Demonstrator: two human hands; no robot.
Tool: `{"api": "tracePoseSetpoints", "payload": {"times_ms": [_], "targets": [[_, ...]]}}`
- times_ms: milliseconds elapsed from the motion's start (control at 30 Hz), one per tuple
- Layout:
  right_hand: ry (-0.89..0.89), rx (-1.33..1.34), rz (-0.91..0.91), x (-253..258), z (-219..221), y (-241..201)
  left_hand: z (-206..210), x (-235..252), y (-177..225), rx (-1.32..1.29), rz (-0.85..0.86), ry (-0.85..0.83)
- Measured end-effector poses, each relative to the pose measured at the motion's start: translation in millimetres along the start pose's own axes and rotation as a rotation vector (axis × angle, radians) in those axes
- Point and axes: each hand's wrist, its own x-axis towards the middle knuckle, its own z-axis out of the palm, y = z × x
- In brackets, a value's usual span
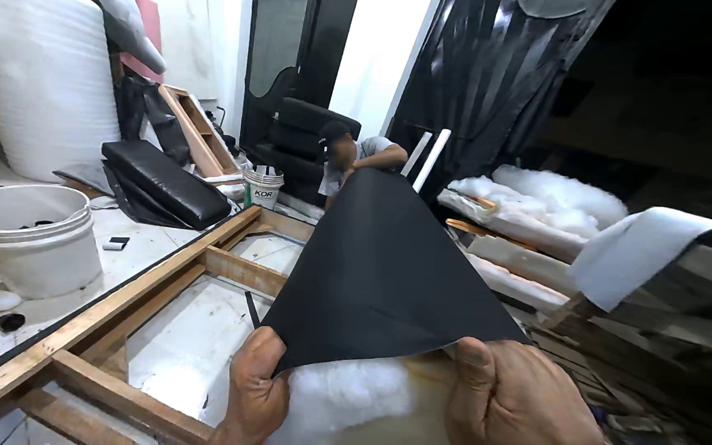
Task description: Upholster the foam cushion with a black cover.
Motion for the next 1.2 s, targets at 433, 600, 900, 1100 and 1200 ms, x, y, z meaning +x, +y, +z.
{"api": "tracePoseSetpoints", "payload": {"times_ms": [433, 600, 900, 1100, 1200], "targets": [[0.054, 0.031, 0.013, 3.2, 2.1, -3.7, -0.1, 0.0, 0.5, -0.025, -0.010, 0.007], [0.047, 0.040, 0.019, 5.0, 2.3, -4.6, 0.8, -0.2, -0.8, -0.038, -0.006, 0.013], [0.069, 0.058, 0.027, 5.5, 4.8, -4.4, 1.1, -0.6, -1.7, -0.019, 0.000, 0.017], [0.071, 0.059, 0.032, 5.9, 4.4, -5.5, 0.2, -0.9, -1.3, -0.016, 0.014, 0.014], [0.067, 0.068, 0.038, 6.6, 4.5, -5.8, 0.4, -1.5, -2.6, -0.010, 0.022, 0.014]]}}
